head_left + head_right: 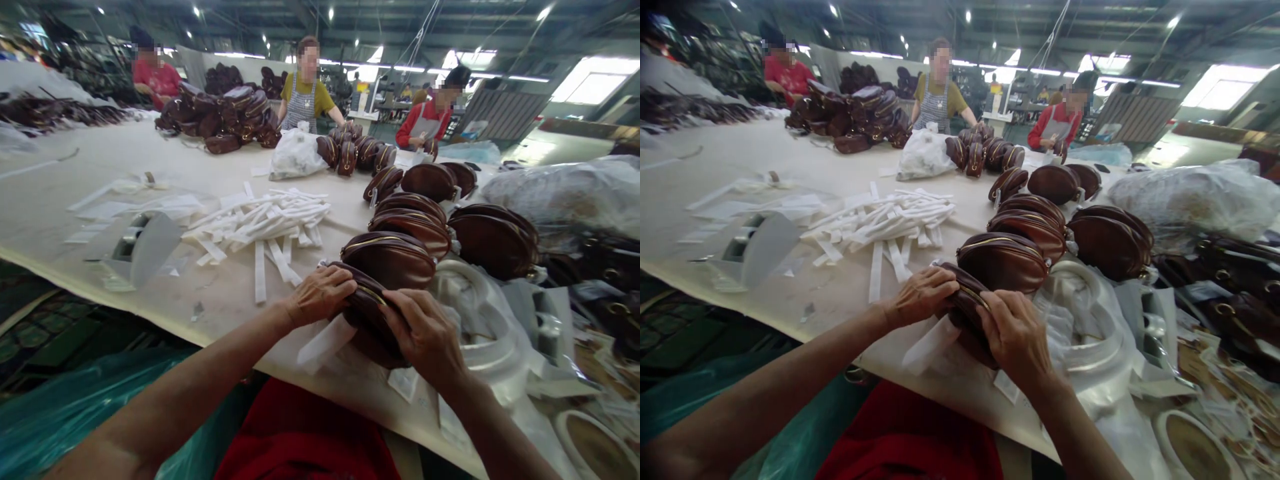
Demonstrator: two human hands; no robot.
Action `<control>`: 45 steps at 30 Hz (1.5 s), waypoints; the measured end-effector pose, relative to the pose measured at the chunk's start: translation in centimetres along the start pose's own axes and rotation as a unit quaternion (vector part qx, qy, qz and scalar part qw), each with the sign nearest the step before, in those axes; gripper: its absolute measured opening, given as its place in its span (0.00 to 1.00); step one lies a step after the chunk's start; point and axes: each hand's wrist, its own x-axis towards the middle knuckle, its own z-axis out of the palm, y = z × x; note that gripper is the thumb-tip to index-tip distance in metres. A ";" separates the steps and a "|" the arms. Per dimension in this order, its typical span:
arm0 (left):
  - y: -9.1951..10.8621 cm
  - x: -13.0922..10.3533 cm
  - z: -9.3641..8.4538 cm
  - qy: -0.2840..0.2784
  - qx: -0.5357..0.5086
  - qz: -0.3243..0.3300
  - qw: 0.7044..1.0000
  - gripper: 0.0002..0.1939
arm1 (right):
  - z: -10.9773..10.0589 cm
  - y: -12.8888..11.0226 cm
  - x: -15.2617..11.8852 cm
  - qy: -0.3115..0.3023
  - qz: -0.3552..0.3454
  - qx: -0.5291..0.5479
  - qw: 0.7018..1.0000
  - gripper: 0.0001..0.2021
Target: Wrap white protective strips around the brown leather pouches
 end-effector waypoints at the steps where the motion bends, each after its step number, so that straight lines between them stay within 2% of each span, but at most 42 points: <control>1: -0.1 0.1 0.2 -0.007 0.002 0.002 1.000 0.11 | 0.3 -0.5 -0.7 0.000 -0.013 -0.025 1.000 0.14; 5: 0.3 0.8 0.0 -0.059 -0.001 -0.019 0.998 0.08 | 1.8 -0.5 -2.1 0.012 0.011 -0.081 0.997 0.14; 8: 1.3 1.0 -1.0 -0.100 -0.013 -0.043 0.994 0.07 | 2.0 0.6 -1.8 -0.029 0.005 -0.046 0.999 0.10; 10: 1.9 0.7 -1.5 -0.090 -0.008 -0.060 0.994 0.07 | 1.8 1.0 -1.4 -0.048 -0.014 -0.040 0.998 0.10; 13: 2.4 0.1 -1.3 -0.046 0.012 -0.067 0.997 0.08 | 1.6 0.7 -1.0 -0.038 -0.043 -0.070 0.996 0.12; 18: 2.2 0.1 -0.2 0.034 0.010 -0.004 0.999 0.08 | 2.1 -0.3 -0.3 -0.037 -0.039 -0.069 0.996 0.11; 21: 1.9 0.4 0.1 0.022 -0.003 -0.001 1.000 0.08 | 2.4 -0.1 -0.1 -0.054 -0.018 -0.072 0.996 0.08; 24: 1.4 0.0 0.1 0.015 -0.009 -0.010 1.000 0.06 | 2.4 0.7 -0.4 -0.060 -0.002 -0.004 0.998 0.07; 26: 1.1 -0.5 0.2 0.030 -0.014 -0.021 0.999 0.07 | 2.3 1.3 -0.8 -0.029 0.007 0.041 0.999 0.09; 29: 0.8 -0.6 0.0 0.030 -0.019 -0.103 0.994 0.12 | 2.4 1.9 -1.0 0.037 0.046 0.050 0.997 0.20; 32: 0.8 0.6 -0.7 -0.065 -0.007 -0.187 0.980 0.18 | 2.6 2.4 -0.3 0.039 0.075 -0.029 0.996 0.23; 34: 0.8 1.5 -1.2 -0.118 0.010 -0.189 0.975 0.15 | 2.7 2.7 0.2 0.027 0.070 -0.085 0.994 0.21; 35: 0.8 1.7 -1.3 -0.121 0.023 -0.175 0.977 0.14 | 2.8 3.0 0.3 0.024 0.060 -0.097 0.993 0.20; 37: 0.7 1.7 -0.8 -0.082 0.045 -0.146 0.985 0.14 | 3.3 3.5 0.5 0.018 0.040 -0.088 0.995 0.18; 40: 0.2 1.2 0.9 -0.031 0.044 -0.148 0.988 0.12 | 4.1 4.4 0.7 -0.002 0.029 -0.065 0.997 0.17; 43: -0.5 1.2 1.7 -0.036 0.013 -0.164 0.986 0.11 | 4.3 4.8 1.4 -0.036 0.031 -0.064 0.997 0.17; 45: -0.8 1.6 1.2 -0.050 -0.008 -0.169 0.984 0.11 | 3.5 4.6 2.2 -0.062 0.047 -0.054 0.996 0.16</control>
